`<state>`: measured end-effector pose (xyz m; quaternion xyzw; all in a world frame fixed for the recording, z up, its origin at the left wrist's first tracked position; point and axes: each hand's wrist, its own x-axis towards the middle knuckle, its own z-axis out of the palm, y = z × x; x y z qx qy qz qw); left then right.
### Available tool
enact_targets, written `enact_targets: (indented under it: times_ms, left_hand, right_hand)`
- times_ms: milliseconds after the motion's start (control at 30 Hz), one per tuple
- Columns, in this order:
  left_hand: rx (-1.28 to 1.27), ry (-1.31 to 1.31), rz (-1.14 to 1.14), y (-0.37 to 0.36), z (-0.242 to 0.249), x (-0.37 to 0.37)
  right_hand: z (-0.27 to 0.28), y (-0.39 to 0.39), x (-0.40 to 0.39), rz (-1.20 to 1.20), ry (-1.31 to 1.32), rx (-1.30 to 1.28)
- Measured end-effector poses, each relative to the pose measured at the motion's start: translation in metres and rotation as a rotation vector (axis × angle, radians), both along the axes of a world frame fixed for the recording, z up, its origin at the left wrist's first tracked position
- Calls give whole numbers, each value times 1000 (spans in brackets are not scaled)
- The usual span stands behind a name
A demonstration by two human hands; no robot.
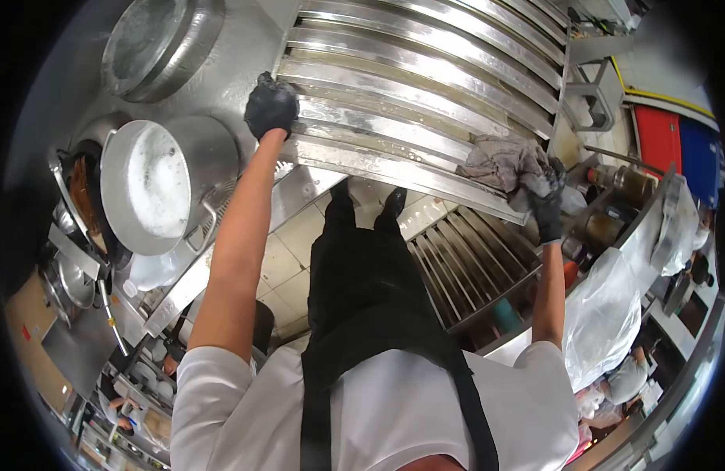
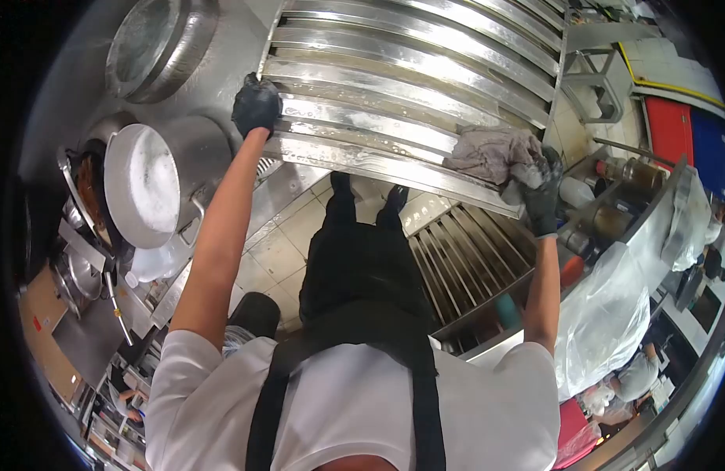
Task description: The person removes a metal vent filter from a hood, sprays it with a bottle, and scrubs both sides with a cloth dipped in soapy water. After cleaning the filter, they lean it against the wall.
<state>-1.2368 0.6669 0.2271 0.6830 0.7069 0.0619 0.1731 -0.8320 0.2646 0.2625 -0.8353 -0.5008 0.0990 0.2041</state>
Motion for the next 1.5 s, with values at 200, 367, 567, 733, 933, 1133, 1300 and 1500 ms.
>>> enact_targets:
  times_ms: [200,367,567,733,933,1133,1300,1500]
  left_hand:
    - [-7,40,5,-4,16,8]
    - [-3,35,11,-3,6,6]
    - [-60,-10,26,-2,12,2]
    - [-87,-107,12,12,-30,-23]
    - [31,-81,-121,7,-13,-23]
    - [-48,-44,-66,3,-5,-17]
    - [-119,-44,-15,8,1,-9]
    - [-104,-33,65,6,10,0]
  right_hand:
    - [1,15,-30,353,-156,-36]
    - [-23,62,-67,278,-271,10]
    - [-44,180,-189,361,-279,63]
    - [-48,286,-279,580,-150,156]
    - [-31,296,-268,402,-197,296]
    - [-61,141,-124,-40,-310,44]
    - [-40,0,25,-264,-97,161]
    - [15,-34,41,-149,-539,-90]
